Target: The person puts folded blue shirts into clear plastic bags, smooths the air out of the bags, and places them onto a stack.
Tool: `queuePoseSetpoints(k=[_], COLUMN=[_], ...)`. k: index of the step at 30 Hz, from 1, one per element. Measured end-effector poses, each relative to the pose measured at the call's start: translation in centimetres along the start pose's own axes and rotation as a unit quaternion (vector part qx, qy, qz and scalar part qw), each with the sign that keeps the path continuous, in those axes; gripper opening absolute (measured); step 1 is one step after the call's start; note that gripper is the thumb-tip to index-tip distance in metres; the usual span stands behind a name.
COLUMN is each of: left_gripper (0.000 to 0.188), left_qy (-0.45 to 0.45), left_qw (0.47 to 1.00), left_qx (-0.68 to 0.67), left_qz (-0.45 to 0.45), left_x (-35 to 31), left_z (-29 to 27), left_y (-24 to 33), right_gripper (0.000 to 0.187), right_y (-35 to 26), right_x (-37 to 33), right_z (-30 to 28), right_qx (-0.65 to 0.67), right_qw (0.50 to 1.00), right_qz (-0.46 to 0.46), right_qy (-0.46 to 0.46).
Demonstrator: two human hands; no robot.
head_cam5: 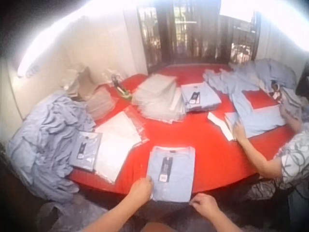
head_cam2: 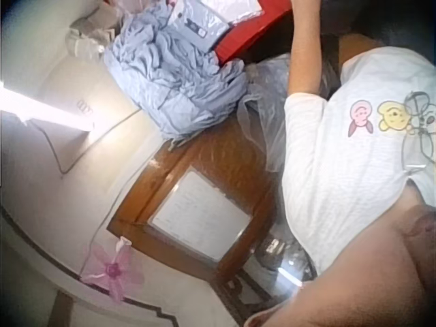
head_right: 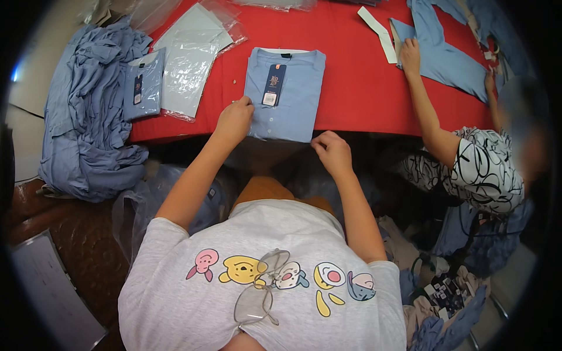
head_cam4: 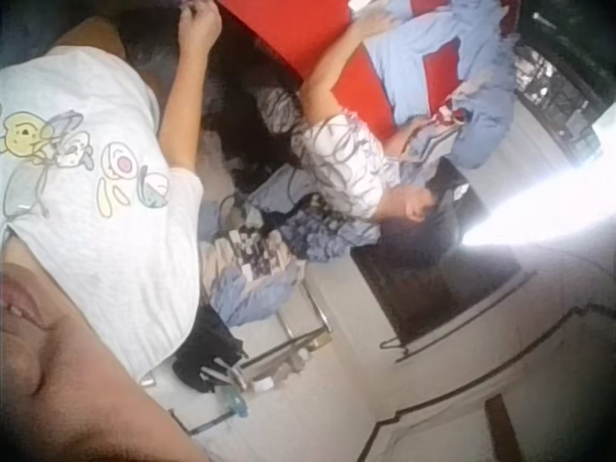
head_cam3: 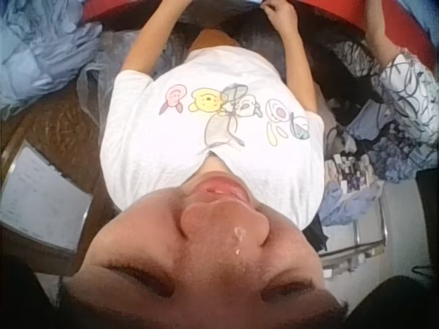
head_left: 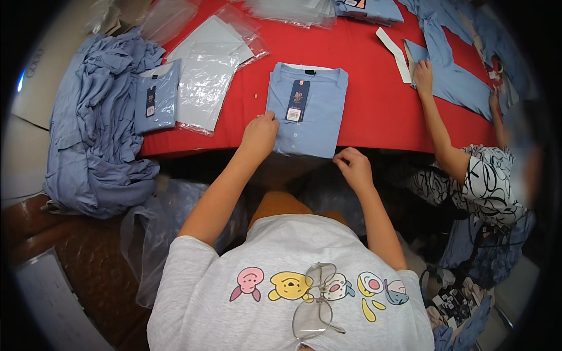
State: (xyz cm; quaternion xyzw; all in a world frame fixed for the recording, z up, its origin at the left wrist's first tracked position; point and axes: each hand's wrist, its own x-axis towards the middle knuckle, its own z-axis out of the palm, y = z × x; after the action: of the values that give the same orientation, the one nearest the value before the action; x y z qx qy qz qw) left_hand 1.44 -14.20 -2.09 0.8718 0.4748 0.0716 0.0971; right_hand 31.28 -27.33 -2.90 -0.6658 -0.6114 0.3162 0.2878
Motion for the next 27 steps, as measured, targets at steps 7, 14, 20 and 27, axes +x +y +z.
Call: queuePoseSetpoints(k=[7,14,20,27], left_gripper=[0.007,0.007,0.008,0.013], left_qy=[0.014,0.030,0.050,0.071], left_qw=[0.998,0.996,0.994,0.986], left_qx=[-0.052,-0.086,-0.078,-0.122], left_qz=[-0.023,-0.019,-0.050,-0.091], left_x=[-1.1,-1.7,-1.8,-2.1], left_z=[0.7,0.2,-0.3,-1.2], left_y=[0.1,0.5,0.6,0.3], right_gripper=[0.009,0.006,0.005,0.009], right_y=[-1.6,-2.3,-1.0,-0.6], right_x=[0.3,0.6,3.8,4.7], right_z=[-2.9,-4.4,-2.4,-3.5], right_qx=[-0.044,-0.099,-0.121,0.256], right_qw=[0.990,0.972,0.983,0.966], right_qz=[-0.121,-0.195,-0.126,0.009], right_qy=[0.050,0.091,0.051,0.016])
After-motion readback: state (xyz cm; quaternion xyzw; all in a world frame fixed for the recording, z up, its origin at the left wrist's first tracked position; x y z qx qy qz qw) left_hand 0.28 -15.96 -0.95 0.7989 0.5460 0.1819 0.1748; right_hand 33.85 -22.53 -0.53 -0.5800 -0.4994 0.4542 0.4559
